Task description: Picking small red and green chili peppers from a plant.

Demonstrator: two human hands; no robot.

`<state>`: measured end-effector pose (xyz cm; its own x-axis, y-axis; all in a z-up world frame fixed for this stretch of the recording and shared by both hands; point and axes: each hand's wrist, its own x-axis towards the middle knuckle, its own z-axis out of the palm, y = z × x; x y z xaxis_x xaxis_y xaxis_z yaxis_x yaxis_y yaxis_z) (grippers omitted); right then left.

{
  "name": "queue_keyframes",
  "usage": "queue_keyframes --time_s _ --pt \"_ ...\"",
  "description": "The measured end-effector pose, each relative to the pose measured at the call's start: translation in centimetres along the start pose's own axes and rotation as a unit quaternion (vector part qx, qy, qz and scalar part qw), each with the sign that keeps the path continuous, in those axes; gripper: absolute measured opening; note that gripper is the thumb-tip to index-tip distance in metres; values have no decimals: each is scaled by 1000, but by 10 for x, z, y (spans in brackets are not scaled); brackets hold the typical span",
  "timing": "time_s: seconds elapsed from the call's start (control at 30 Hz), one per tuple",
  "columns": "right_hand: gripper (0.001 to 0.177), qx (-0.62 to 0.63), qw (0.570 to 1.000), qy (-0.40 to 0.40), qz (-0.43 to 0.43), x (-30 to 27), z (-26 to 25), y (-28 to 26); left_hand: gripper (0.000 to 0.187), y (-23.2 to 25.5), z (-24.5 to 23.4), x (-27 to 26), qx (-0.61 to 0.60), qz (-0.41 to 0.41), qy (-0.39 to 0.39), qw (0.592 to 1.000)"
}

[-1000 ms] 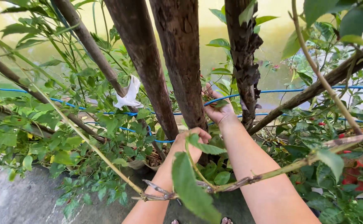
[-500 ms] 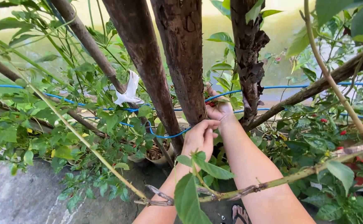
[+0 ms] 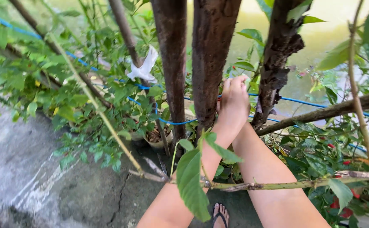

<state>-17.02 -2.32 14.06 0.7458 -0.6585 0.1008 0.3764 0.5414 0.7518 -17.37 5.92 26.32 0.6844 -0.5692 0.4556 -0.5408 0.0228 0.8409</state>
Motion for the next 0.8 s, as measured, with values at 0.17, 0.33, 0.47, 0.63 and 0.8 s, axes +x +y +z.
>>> queue_keyframes --time_s 0.17,0.33,0.47,0.63,0.8 --pt "22 -164 976 -38 141 77 -87 -191 28 -17 18 24 11 -101 1 995" --pt "21 -478 875 27 80 31 -4 -37 30 -33 33 35 44 -150 20 988" --pt "28 -526 806 264 -63 16 -5 -40 34 -50 41 45 7 -136 7 991" --pt "24 -571 794 206 -18 34 -29 -96 28 -59 61 65 256 -125 -183 941" --pt "25 -580 790 198 2 31 -23 -90 24 -52 64 73 323 -113 -186 921"
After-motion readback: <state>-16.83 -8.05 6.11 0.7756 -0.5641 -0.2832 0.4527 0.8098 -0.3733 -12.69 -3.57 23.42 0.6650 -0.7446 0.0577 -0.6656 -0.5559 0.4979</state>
